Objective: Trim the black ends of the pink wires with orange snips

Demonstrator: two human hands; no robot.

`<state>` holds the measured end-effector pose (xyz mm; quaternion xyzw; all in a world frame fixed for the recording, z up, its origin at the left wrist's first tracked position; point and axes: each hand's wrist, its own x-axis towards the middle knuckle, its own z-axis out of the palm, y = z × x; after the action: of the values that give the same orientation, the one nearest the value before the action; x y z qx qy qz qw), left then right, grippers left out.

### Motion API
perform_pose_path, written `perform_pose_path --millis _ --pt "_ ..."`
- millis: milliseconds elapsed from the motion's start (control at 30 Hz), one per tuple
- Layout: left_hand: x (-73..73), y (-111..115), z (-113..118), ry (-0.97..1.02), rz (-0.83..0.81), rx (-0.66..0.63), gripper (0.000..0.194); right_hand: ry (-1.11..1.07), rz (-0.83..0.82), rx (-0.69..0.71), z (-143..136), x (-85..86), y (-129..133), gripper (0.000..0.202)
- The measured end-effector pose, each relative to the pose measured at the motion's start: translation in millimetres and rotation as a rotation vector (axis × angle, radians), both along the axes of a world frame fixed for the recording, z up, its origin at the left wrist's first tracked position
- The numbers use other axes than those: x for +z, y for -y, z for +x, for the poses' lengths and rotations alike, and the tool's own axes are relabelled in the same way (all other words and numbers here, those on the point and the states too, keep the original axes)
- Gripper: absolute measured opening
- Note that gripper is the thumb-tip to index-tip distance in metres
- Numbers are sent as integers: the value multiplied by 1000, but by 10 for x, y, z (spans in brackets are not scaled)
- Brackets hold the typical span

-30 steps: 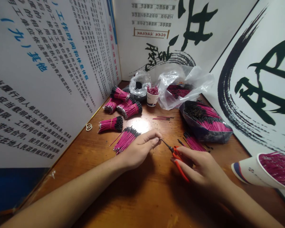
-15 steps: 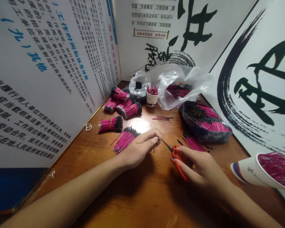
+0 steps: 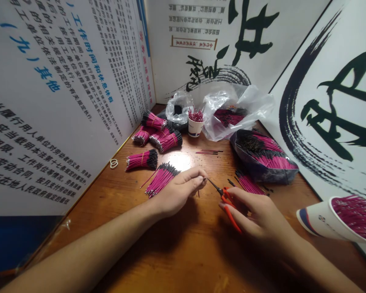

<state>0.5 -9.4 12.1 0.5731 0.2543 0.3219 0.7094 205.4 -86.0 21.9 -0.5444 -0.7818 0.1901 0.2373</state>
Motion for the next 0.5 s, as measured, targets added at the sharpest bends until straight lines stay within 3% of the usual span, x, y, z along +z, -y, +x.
perform_pose_path --millis 500 --pt "-12 -3 2 3 -14 -46 32 8 -45 17 31 60 2 18"
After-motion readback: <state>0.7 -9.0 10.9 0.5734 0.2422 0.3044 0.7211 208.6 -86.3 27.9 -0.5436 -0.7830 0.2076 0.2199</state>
